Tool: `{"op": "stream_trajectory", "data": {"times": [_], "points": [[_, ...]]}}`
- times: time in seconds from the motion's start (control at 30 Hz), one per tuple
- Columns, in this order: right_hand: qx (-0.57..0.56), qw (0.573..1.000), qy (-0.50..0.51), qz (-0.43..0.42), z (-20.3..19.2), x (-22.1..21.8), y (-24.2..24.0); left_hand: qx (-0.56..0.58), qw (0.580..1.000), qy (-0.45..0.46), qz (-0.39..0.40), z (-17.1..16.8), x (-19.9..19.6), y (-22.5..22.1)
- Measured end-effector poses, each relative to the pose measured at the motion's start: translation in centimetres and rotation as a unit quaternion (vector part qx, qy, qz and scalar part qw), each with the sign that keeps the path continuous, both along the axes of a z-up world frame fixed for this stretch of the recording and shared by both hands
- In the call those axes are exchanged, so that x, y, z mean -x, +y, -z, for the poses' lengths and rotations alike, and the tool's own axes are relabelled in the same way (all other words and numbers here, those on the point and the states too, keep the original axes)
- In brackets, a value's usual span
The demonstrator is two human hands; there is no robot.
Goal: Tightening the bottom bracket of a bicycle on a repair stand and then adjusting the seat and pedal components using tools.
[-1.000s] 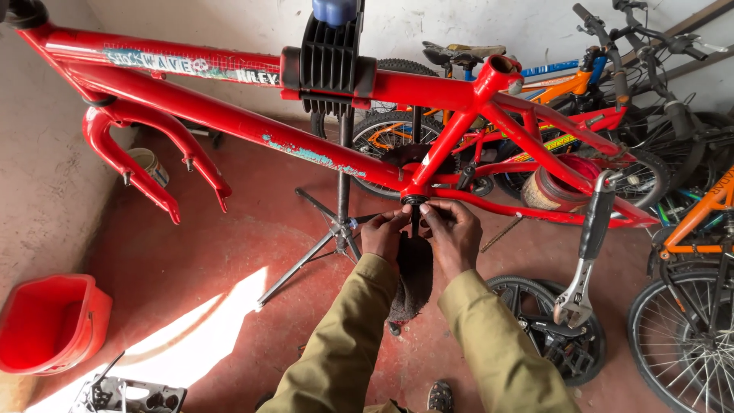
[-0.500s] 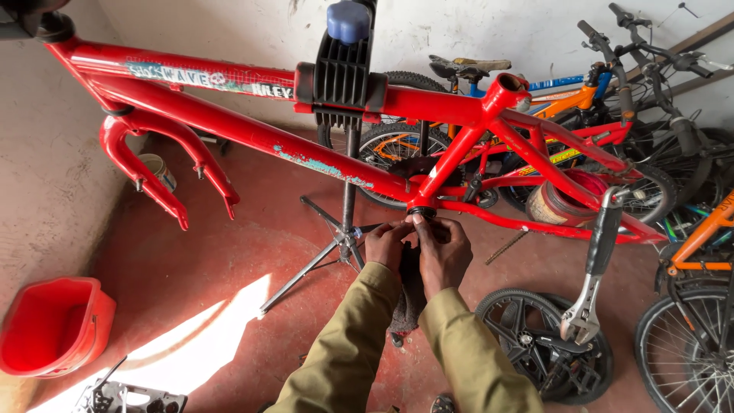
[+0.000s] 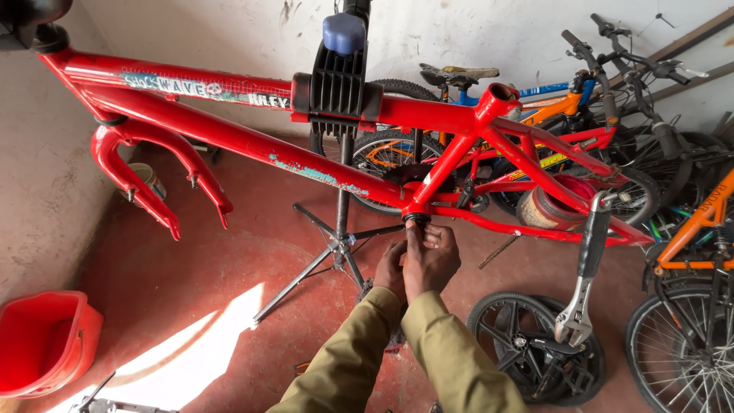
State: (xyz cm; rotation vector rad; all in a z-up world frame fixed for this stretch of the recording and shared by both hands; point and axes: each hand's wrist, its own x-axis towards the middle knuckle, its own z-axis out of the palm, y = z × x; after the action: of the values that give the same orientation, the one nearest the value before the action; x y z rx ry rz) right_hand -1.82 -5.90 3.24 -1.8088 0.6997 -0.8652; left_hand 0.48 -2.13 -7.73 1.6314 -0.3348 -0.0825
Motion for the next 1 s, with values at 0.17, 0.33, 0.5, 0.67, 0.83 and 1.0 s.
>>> {"op": "stream_trajectory", "data": {"times": [0.17,0.33,0.5,0.67,0.83,1.0], "points": [[0.142,0.988,-0.043,0.039,1.4,-0.4,-0.1,-0.085,0.996,0.019,0.033,-1.4,-0.4,1.1],[0.200,0.976,-0.048,0.070,1.2,-0.8,0.9,-0.210,0.978,0.015,0.009,-5.1,0.7,3.1],[0.132,0.986,-0.052,0.084,1.3,-0.7,1.6,-0.272,0.961,-0.004,-0.058,-7.0,1.6,4.1],[0.051,0.996,-0.036,0.058,1.4,0.3,1.9,-0.255,0.964,0.017,-0.079,-8.1,2.4,5.1],[0.008,0.997,-0.028,0.066,1.8,0.5,1.9,-0.246,0.965,0.062,-0.062,-9.7,3.1,5.9],[0.117,0.992,0.012,0.041,0.4,0.8,2.0,-0.278,0.954,0.092,-0.059,-9.7,3.0,5.7]]}}
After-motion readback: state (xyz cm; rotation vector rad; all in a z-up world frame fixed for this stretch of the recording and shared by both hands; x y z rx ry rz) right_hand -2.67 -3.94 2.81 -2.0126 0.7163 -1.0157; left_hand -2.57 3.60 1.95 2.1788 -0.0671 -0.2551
